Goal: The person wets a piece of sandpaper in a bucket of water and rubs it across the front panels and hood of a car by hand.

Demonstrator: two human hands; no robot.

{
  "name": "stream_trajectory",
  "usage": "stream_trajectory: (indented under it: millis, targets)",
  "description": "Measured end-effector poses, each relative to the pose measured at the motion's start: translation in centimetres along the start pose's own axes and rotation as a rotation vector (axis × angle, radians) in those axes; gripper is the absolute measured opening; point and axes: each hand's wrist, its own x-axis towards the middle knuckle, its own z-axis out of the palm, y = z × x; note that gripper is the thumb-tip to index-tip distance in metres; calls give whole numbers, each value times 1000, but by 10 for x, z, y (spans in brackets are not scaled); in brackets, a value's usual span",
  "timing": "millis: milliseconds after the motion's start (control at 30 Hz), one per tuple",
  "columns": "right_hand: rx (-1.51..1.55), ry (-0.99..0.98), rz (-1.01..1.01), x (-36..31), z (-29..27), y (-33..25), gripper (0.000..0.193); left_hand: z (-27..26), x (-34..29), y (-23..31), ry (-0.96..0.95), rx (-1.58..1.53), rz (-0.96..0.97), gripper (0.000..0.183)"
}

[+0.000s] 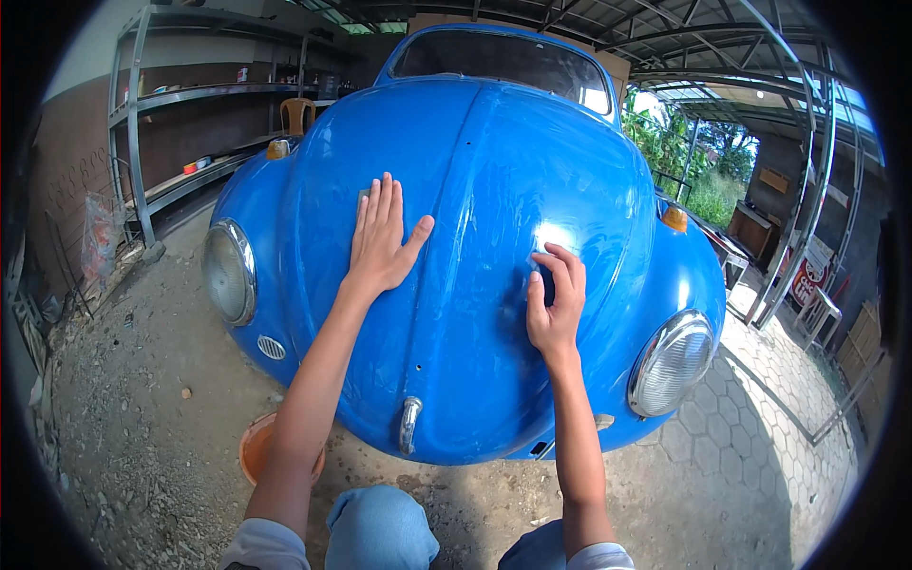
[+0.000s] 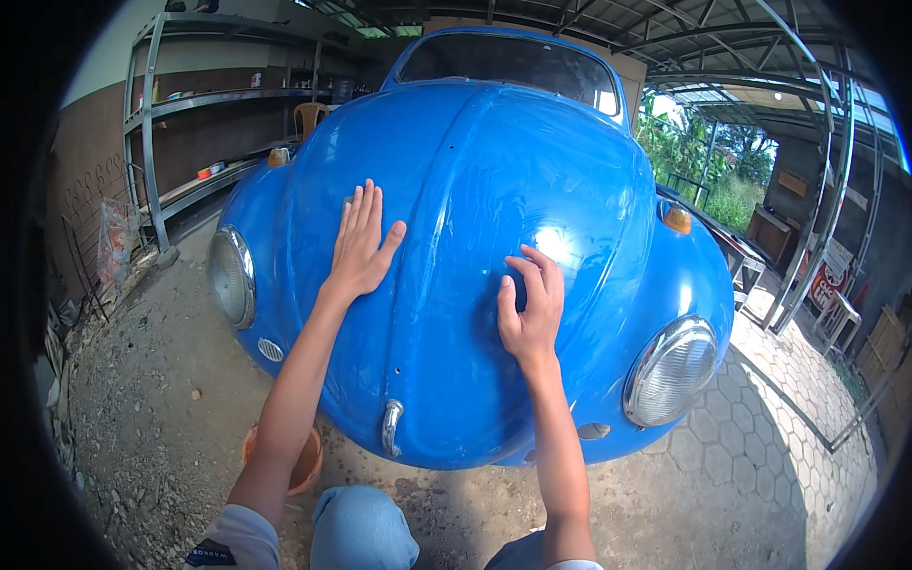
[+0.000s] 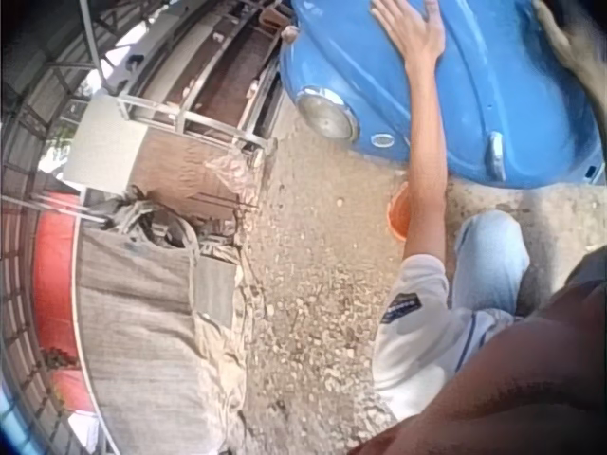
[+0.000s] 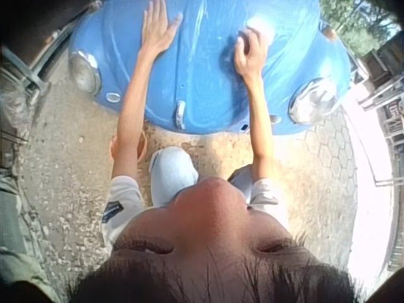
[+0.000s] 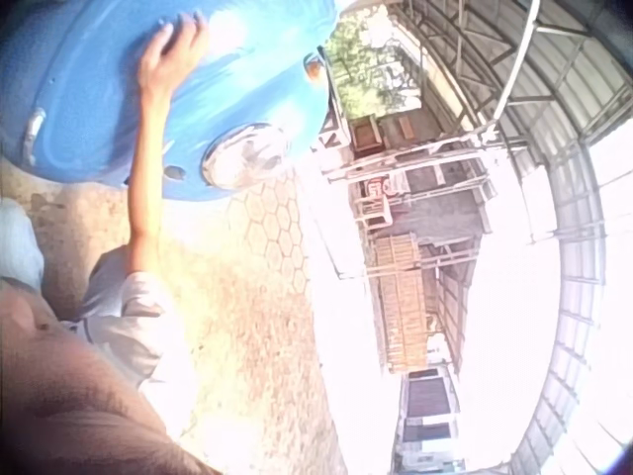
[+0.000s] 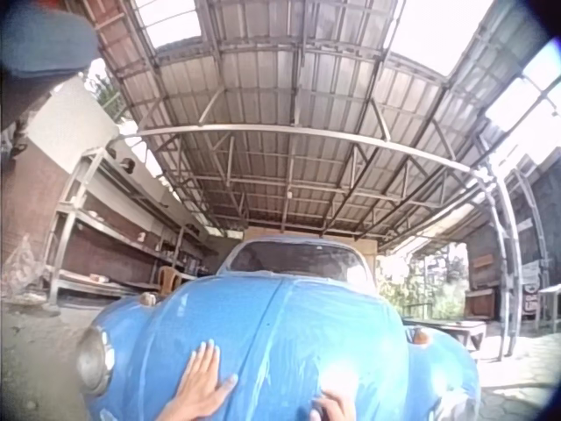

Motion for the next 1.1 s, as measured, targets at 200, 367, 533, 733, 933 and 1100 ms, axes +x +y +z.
stream_trajectory:
  millis: [200, 367, 533, 733, 933, 1100]
  targets:
    - [-76, -18, 4, -1, -3, 8, 23, 27, -108, 38, 35, -45, 252, 109]
    - [-156, -38, -67, 0, 0, 0, 23, 13, -58, 22, 18, -51, 215, 108]
    - [-111, -41, -61, -1, 4, 3, 23, 19, 7, 24, 55, 66, 65, 104]
    - [-117, -18, -45, -4, -6, 7, 23, 36, -105, 36, 58, -22, 197, 105]
    - [-145, -51, -88, -3, 1, -3, 22, 6, -23, 4, 56, 5, 122, 104]
    - [-136, -49, -84, -3, 5, 1, 22, 9, -2, 3, 29, 90, 11, 104]
